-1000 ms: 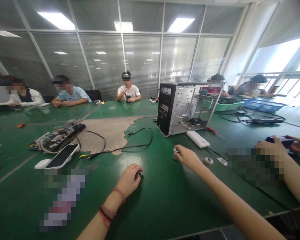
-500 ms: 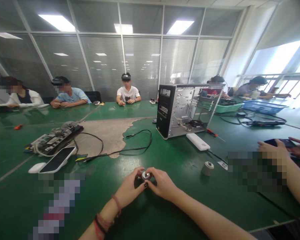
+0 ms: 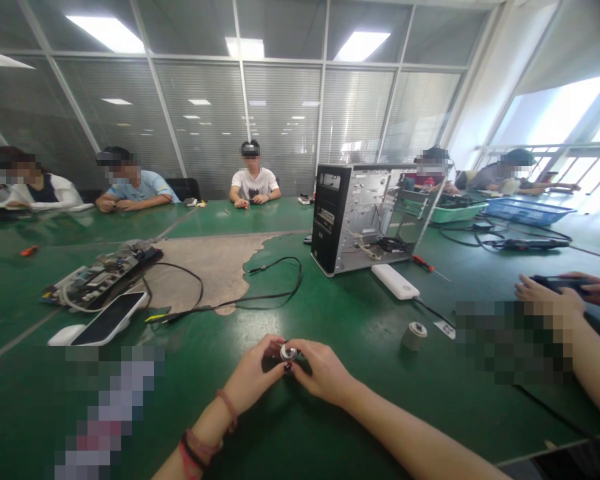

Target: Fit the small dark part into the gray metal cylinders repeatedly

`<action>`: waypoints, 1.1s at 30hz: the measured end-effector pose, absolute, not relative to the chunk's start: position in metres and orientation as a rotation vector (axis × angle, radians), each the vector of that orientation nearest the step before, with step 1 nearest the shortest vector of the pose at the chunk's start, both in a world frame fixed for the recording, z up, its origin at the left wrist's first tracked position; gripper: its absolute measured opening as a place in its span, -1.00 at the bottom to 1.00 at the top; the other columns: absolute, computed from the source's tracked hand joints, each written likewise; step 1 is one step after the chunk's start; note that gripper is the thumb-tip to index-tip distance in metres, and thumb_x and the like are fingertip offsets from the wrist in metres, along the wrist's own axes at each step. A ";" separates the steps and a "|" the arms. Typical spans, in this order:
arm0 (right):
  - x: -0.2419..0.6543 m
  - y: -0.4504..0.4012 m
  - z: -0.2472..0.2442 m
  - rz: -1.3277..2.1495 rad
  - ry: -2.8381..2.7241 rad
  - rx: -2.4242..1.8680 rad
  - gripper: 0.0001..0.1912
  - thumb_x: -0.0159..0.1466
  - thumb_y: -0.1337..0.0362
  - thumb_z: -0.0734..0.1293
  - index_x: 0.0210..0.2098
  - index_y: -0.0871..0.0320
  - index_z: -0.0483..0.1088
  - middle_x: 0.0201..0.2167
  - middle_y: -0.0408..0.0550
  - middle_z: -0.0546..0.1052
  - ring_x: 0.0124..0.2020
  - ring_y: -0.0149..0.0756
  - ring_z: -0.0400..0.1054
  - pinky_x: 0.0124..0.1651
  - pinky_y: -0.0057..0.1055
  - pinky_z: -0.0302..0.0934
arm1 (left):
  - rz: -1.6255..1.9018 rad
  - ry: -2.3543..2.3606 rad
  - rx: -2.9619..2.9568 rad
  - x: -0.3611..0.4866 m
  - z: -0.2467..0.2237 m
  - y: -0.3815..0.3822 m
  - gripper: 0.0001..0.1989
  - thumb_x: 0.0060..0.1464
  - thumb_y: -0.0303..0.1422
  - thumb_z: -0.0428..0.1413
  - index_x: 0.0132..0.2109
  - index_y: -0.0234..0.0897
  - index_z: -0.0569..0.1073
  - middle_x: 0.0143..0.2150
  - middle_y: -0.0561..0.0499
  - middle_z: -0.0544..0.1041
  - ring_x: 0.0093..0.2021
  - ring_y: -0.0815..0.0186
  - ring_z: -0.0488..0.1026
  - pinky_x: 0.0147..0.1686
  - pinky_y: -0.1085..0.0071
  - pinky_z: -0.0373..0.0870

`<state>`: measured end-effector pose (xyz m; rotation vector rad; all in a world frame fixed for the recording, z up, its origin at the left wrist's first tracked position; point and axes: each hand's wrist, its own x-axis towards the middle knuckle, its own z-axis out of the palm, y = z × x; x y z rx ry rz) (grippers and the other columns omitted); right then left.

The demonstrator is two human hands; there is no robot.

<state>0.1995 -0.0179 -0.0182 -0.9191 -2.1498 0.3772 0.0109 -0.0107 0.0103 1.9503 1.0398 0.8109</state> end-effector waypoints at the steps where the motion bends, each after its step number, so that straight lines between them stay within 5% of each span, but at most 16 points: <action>1: 0.199 -0.018 -0.019 0.374 -2.152 -0.924 -0.68 0.19 0.35 0.24 -0.04 0.11 0.25 -0.14 -0.01 0.51 -0.12 -0.24 0.41 -0.06 -0.34 0.26 | 0.810 1.042 1.963 0.011 0.010 -0.011 -0.73 0.04 -0.38 0.12 -0.07 -0.26 0.36 -0.15 -0.03 0.52 -0.12 0.27 0.46 -0.06 0.35 0.37; 11: 0.195 -0.017 -0.029 0.500 -2.075 -0.992 -0.68 0.17 0.34 0.28 -0.07 0.09 0.22 -0.18 -0.03 0.47 -0.17 -0.25 0.39 -0.09 -0.33 0.25 | 0.794 1.074 2.047 0.009 0.012 -0.011 -0.77 0.10 -0.34 0.05 -0.07 -0.24 0.37 -0.15 -0.02 0.51 -0.13 0.26 0.45 -0.07 0.36 0.35; 17: 0.191 -0.019 -0.023 0.967 -1.720 -0.957 -0.69 0.16 0.32 0.31 -0.12 0.07 0.16 -0.31 -0.14 0.46 -0.31 -0.35 0.38 -0.24 -0.42 0.25 | 0.835 1.100 2.025 0.004 0.013 -0.009 -0.75 0.19 -0.27 -0.05 -0.07 -0.26 0.39 -0.16 -0.04 0.52 -0.13 0.25 0.45 -0.09 0.37 0.34; 24: 0.183 -0.009 -0.030 1.538 -1.054 -0.970 -0.60 0.08 0.07 0.40 -0.25 0.12 0.18 -0.60 -0.25 0.43 -0.63 -0.46 0.30 -0.55 -0.54 0.19 | 0.886 1.299 2.028 0.002 0.009 -0.005 -0.72 0.19 -0.23 -0.07 -0.04 -0.26 0.35 -0.26 -0.02 0.52 -0.23 0.25 0.47 -0.17 0.36 0.34; 33: 0.180 -0.010 -0.025 1.983 -0.430 -0.770 -0.71 0.21 0.10 0.31 -0.36 0.26 0.34 -0.52 -0.07 0.53 -0.67 -0.56 0.30 -0.51 -0.61 0.24 | 0.887 1.280 2.066 0.003 0.007 -0.007 -0.74 0.18 -0.26 -0.06 -0.05 -0.24 0.36 -0.26 -0.01 0.52 -0.23 0.27 0.47 -0.17 0.37 0.33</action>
